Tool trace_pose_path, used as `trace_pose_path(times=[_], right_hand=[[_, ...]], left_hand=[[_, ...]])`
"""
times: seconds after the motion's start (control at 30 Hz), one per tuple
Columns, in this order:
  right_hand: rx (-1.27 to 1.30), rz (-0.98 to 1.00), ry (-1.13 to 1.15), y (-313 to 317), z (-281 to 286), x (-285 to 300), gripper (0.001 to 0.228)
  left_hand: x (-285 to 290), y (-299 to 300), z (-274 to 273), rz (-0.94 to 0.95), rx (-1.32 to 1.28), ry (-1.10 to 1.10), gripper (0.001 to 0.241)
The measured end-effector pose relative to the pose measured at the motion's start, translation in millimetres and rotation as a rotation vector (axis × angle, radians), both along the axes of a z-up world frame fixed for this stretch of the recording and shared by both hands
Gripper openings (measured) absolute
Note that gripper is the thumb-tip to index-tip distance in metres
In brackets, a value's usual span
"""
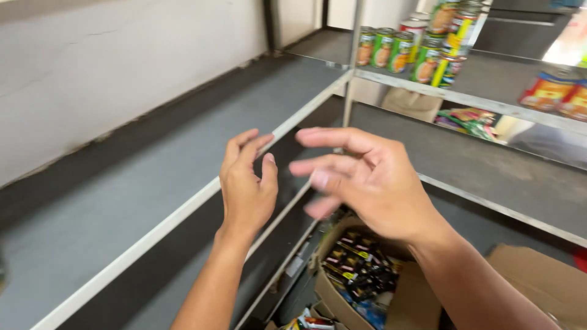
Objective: The recorder is taking canned goods from cardboard boxes and arranging them onto metal shelves in a store setting.
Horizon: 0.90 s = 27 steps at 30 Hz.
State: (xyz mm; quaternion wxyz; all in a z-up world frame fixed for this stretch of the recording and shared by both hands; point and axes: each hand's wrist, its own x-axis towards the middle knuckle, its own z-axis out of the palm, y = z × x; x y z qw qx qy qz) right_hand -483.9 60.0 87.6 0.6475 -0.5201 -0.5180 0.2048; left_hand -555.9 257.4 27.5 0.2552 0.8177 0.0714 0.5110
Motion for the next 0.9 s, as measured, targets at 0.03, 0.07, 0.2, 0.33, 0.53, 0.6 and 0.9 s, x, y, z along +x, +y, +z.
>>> trace_pose_path(times=[0.03, 0.07, 0.2, 0.33, 0.53, 0.6, 0.9], right_hand=[[-0.004, -0.024, 0.005, -10, -11, 15, 0.049], [-0.053, -0.213, 0.056, -19, -22, 31, 0.045], [0.252, -0.145, 0.358, -69, -128, 135, 0.05], [0.343, 0.072, 0.499, -106, -95, 143, 0.076], [0.277, 0.216, 0.659, -155, -50, 140, 0.113], [0.444, 0.337, 0.896, -171, -37, 135, 0.117], [0.228, -0.173, 0.451, -204, -25, 140, 0.1]], left_hand=[[14, -18, -2, -0.024, -0.004, 0.005, 0.025], [30, -35, -3, -0.117, -0.204, -0.056, 0.02], [67, -107, 7, -0.285, -0.26, -0.209, 0.027], [90, -184, 18, -0.303, 0.241, -0.222, 0.05], [181, -224, -23, -0.615, 0.514, -0.161, 0.062], [195, -230, -13, -0.415, 0.551, -0.085, 0.058], [217, -253, -1, -0.597, 0.008, -0.266, 0.048]])
